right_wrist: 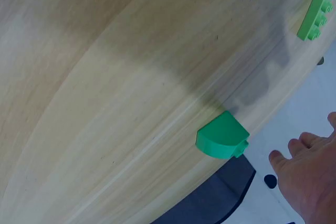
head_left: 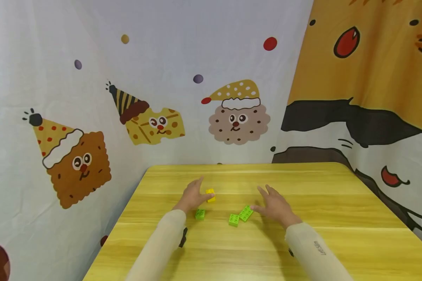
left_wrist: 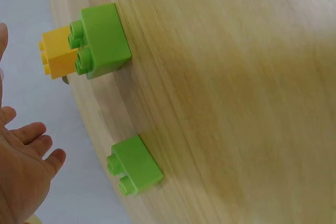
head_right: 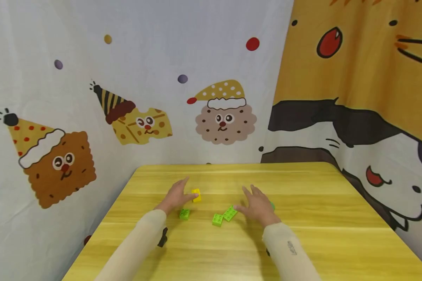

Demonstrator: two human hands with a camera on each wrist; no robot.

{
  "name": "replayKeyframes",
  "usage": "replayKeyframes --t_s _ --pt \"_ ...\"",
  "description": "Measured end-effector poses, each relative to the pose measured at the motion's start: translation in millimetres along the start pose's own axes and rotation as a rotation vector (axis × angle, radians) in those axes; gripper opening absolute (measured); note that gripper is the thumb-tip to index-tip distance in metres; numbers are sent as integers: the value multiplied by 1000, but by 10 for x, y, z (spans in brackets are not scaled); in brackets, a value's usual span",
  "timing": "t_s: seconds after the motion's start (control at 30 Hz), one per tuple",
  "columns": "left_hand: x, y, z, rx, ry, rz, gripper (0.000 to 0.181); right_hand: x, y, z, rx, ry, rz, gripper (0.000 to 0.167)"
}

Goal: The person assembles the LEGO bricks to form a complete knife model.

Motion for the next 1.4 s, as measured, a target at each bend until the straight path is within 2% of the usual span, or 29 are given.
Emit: replayKeyframes --t_s 0.17,0.37,0.87,1.4 --pt "3 -35 -7 10 -5 -103 91 38 -74 -6 47 23 33 82" --pt "39 -79 -6 17 21 -205 88 84 -165 -22 106 7 93 80" --pt "99 -145 -28 26 89 -345 82 64 -330 17 127 15 159 78" --pt "214 -203 45 -3 115 -370 65 40 -380 34 139 8 261 74"
Point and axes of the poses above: each hand's wrist, its own z-axis towards the middle knuckle, its own y-axis out of the back of the hand, x = y × z, the point moved 6 cm from there along z, towards the middle knuckle, and after that the axes turned 5 degrees about -z, right-handed, at the moved point
